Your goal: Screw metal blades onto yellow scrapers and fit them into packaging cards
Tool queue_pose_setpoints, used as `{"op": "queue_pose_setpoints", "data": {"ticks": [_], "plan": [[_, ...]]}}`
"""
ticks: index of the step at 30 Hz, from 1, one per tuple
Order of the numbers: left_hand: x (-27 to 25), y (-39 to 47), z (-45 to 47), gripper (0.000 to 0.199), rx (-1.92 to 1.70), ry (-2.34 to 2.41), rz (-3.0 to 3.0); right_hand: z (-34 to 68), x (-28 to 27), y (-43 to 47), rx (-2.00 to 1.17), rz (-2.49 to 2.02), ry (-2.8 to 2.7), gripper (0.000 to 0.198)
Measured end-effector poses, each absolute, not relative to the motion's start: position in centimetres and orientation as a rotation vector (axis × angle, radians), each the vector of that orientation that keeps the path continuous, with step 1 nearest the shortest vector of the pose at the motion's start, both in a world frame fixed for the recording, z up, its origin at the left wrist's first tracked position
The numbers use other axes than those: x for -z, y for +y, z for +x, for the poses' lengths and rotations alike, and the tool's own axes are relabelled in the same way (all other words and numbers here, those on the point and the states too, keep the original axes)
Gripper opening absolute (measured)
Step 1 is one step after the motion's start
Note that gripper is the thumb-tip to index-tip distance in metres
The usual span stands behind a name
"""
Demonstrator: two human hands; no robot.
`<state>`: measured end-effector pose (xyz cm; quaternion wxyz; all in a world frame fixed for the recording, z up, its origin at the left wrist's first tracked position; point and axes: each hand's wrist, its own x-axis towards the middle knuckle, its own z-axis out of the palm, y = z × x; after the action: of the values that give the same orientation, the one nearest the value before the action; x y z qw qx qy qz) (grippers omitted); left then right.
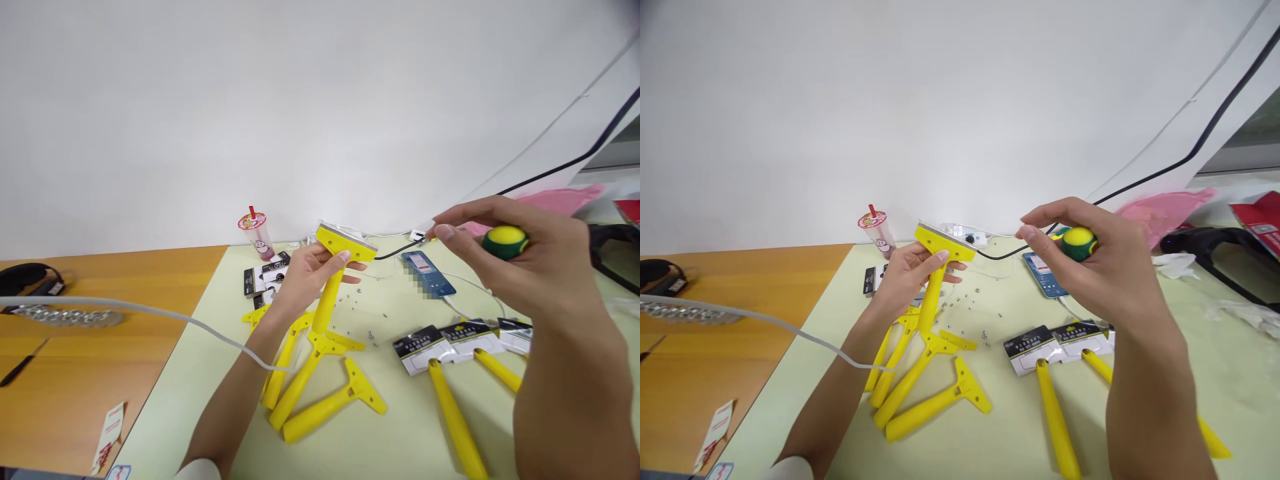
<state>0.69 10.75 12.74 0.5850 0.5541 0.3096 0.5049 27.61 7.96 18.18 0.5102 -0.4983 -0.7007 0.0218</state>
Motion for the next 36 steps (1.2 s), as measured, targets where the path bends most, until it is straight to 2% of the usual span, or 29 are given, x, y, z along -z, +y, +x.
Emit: {"op": "queue_pose_setpoints", "data": {"ticks": [17,28,36], "plan": [[-10.1,11.2,2.7,0.051,-0.933,0.671,1.274,24.8,-15.4,10.7,-0.532,-1.171,-2.081,0.017],[-9.4,11.6,2.7,0.048,-0.907,0.665,1.296,24.9,-14.4,11.6,-0.547,-1.209,-2.100,0.028],[-9.7,11.7,3.0,0.042,-1.264,0.615,1.174,26.4,-15.3,11.7,-0.340,-1.320,-1.650,0.027]]}}
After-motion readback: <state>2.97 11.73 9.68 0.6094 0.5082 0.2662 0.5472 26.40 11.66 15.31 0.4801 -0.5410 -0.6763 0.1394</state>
